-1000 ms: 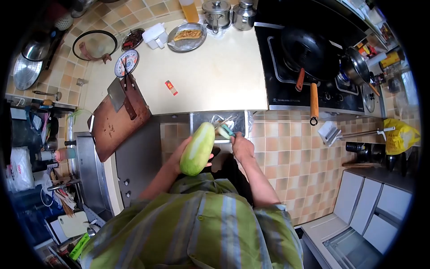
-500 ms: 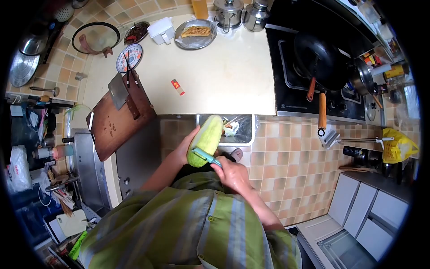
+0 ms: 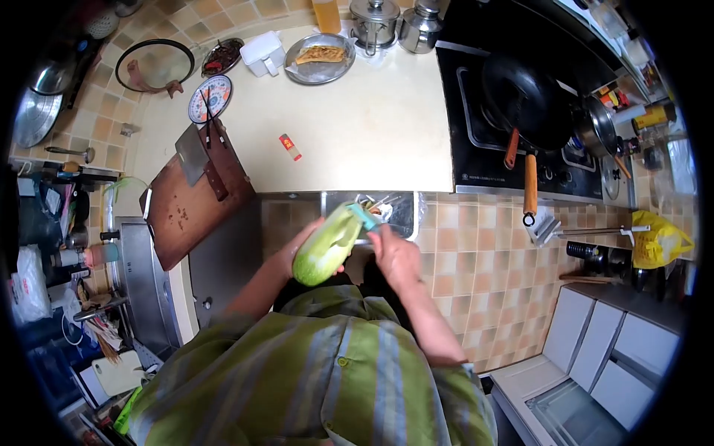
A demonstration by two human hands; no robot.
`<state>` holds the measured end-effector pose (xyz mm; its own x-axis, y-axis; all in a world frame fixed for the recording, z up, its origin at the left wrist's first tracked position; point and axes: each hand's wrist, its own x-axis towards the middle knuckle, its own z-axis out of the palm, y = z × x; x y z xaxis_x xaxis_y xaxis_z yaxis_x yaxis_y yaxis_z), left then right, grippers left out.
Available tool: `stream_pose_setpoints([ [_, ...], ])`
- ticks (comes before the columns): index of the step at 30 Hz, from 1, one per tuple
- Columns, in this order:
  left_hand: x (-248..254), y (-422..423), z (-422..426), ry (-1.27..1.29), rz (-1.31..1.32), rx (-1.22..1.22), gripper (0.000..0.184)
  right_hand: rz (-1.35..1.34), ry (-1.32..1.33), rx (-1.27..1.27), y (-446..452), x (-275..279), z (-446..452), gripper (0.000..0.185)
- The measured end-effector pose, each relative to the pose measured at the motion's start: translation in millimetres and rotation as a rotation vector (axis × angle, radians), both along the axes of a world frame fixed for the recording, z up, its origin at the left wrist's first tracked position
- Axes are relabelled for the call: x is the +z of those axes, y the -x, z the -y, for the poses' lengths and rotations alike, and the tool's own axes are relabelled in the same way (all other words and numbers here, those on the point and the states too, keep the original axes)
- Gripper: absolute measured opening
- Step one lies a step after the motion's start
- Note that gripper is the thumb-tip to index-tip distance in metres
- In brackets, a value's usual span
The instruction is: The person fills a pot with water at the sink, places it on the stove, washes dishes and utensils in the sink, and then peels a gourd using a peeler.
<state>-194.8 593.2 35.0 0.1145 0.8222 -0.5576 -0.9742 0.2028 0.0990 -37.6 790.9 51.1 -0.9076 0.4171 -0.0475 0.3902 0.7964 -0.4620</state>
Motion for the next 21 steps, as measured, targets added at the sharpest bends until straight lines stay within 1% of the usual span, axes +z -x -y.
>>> stream_pose_setpoints([
  [2, 6, -9, 2, 0.046, 0.041, 0.042, 0.069, 0.057, -0.054, 0.036, 3, -13, -18, 0.028],
  [4, 6, -10, 2, 0.059, 0.028, 0.079, 0.068, 0.197, -0.069, 0.016, -1, -50, -26, 0.030],
  [6, 3, -8, 2, 0.058, 0.010, 0.095, 0.068, 0.327, -0.061, -0.037, -7, -61, -33, 0.032],
  [8, 0, 1, 9, 0.062, -0.025, 0.080, 0.067, 0.434, -0.013, -0.130, -6, -50, -30, 0.034],
  [9, -7, 4, 13, 0.033, -0.028, 0.079, 0.065, 0.411, 0.057, -0.159, -8, -43, -27, 0.035],
  [12, -15, 7, 15, 0.032, -0.121, 0.092, 0.061, 0.311, 0.214, -0.114, -5, 15, -3, 0.035],
  [14, -18, 3, 10, 0.084, -0.143, 0.133, 0.060, 0.086, 0.330, 0.071, -12, 35, 23, 0.033],
  [16, -27, 2, 6, 0.127, -0.142, 0.164, 0.062, 0.088, 0.394, 0.208, -12, 57, 43, 0.032],
  [17, -38, 1, 5, 0.147, -0.128, 0.174, 0.064, 0.069, 0.298, 0.275, -11, 57, 49, 0.032],
  [18, -48, 0, 7, 0.167, -0.113, 0.185, 0.067, 0.030, 0.268, 0.280, -12, 56, 49, 0.031],
  [19, -50, 0, 7, 0.134, -0.062, 0.194, 0.066, -0.010, 0.236, 0.286, -11, 55, 49, 0.030],
  [21, -15, 1, 4, 0.091, -0.097, 0.056, 0.059, -0.046, 0.132, 0.258, -9, 45, 43, 0.028],
])
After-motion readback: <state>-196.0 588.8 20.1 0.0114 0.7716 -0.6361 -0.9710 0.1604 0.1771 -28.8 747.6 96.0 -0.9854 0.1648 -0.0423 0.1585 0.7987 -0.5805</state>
